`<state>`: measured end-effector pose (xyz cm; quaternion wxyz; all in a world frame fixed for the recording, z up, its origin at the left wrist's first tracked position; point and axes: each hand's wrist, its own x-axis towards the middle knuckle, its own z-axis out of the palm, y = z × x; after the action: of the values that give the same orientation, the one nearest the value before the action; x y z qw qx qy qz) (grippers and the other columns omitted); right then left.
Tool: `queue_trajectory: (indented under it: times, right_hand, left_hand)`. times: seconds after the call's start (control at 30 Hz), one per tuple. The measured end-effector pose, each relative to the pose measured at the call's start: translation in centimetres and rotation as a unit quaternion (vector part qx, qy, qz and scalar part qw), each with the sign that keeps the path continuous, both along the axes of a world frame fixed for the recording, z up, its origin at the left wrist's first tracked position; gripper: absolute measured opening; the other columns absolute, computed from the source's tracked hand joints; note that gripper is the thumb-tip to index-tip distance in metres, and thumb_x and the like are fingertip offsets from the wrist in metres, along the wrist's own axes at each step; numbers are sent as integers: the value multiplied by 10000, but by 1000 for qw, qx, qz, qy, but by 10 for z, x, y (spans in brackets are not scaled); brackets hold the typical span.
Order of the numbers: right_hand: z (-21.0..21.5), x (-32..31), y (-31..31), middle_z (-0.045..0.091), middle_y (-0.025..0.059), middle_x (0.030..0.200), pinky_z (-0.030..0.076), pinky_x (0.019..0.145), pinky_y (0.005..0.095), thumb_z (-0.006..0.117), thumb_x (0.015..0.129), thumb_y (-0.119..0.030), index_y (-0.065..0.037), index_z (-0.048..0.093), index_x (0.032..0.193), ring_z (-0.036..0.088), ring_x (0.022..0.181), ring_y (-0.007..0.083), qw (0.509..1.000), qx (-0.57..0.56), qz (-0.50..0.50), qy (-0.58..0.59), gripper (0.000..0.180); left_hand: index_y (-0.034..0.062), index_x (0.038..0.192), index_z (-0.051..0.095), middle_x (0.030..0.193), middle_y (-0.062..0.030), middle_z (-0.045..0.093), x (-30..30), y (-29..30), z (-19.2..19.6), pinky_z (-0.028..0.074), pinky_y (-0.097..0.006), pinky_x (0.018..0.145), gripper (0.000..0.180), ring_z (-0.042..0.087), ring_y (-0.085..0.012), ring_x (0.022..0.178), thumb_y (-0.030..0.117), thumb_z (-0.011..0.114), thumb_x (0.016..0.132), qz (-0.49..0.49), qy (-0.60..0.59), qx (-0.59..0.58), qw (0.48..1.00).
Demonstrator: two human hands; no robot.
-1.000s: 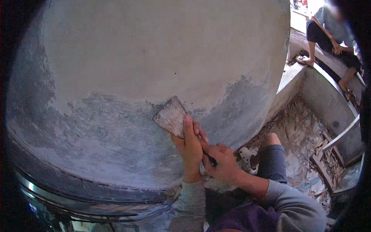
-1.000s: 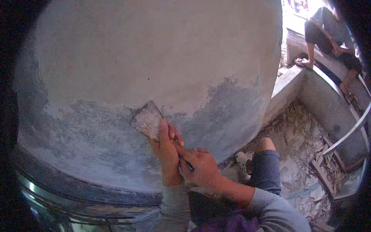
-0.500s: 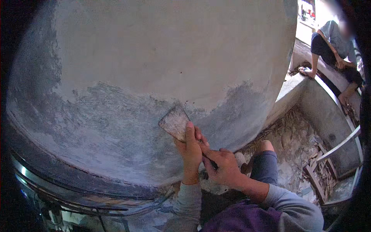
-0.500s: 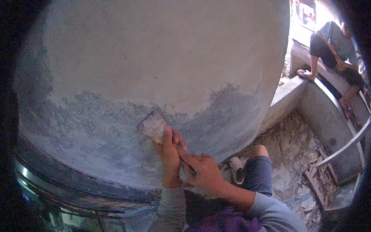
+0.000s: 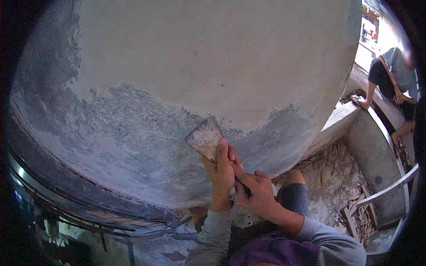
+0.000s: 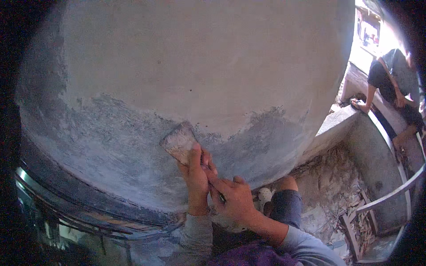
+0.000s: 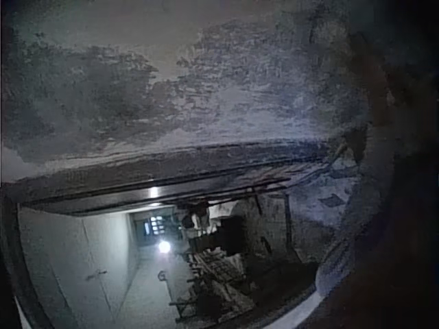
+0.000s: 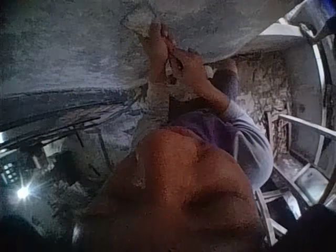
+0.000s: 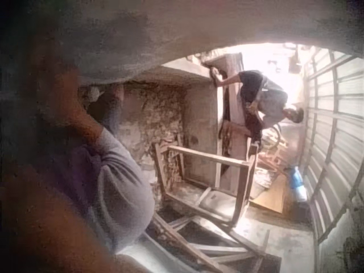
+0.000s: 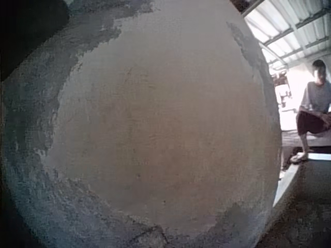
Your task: The person scrapes old paint or plaster from a wall using a putty knife.
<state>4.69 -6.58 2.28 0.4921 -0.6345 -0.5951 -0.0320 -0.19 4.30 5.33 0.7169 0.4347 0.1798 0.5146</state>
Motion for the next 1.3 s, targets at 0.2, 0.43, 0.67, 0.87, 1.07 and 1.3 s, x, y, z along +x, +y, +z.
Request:
queue_trajectory:
  times: [0.2, 0.43, 0.67, 0.87, 1.07, 1.3]
  right_hand:
    - [1, 6, -3, 647, 97, 733, 391, 576, 371, 644, 787, 2, -58, 606, 1265, 587, 578, 294, 1000, -7, 5, -20, 483]
    - [3, 14, -6, 651, 88, 735, 379, 572, 352, 646, 771, 8, -67, 599, 1288, 557, 556, 265, 999, -26, 24, -10, 524]
    - [2, 19, -4, 667, 86, 757, 377, 568, 345, 650, 764, 1, -55, 596, 1289, 562, 558, 253, 999, -34, 24, -33, 531]
    - [0, 16, -2, 625, 63, 695, 405, 540, 362, 681, 741, -47, -92, 612, 1288, 571, 545, 252, 999, -34, 28, -14, 553]
    - [22, 15, -7, 671, 96, 751, 386, 573, 357, 636, 768, 2, -35, 616, 1246, 605, 587, 251, 999, -29, 29, -8, 480]
    - [17, 15, -8, 657, 105, 733, 401, 582, 363, 648, 766, 8, -31, 632, 1220, 609, 598, 281, 999, -32, 23, -3, 456]
  left_hand:
    - [73, 804, 495, 632, 0, 487, 2, 1, -12, 434, -287, 392, 284, 517, -111, 469, 261, 568, 1004, -20, -22, 8, 1000]
    - [64, 825, 498, 641, -4, 485, 7, -2, -11, 434, -285, 386, 264, 482, -99, 467, 247, 567, 1002, 1, -14, -22, 1000]
    - [56, 846, 510, 646, -3, 482, 8, -7, 1, 437, -280, 395, 260, 473, -98, 471, 257, 569, 1000, 22, -6, -19, 1000]
    - [58, 872, 523, 657, 1, 473, 5, -4, -5, 444, -276, 410, 236, 470, -92, 481, 251, 561, 1004, 15, 2, -29, 999]
    - [67, 863, 517, 652, 7, 463, 5, -6, 4, 442, -279, 408, 248, 478, -93, 482, 265, 565, 1003, 1, -19, -21, 1000]
    - [74, 821, 500, 643, 6, 455, 9, -5, 1, 438, -281, 406, 275, 479, -95, 478, 270, 553, 1007, 2, -14, -14, 1000]
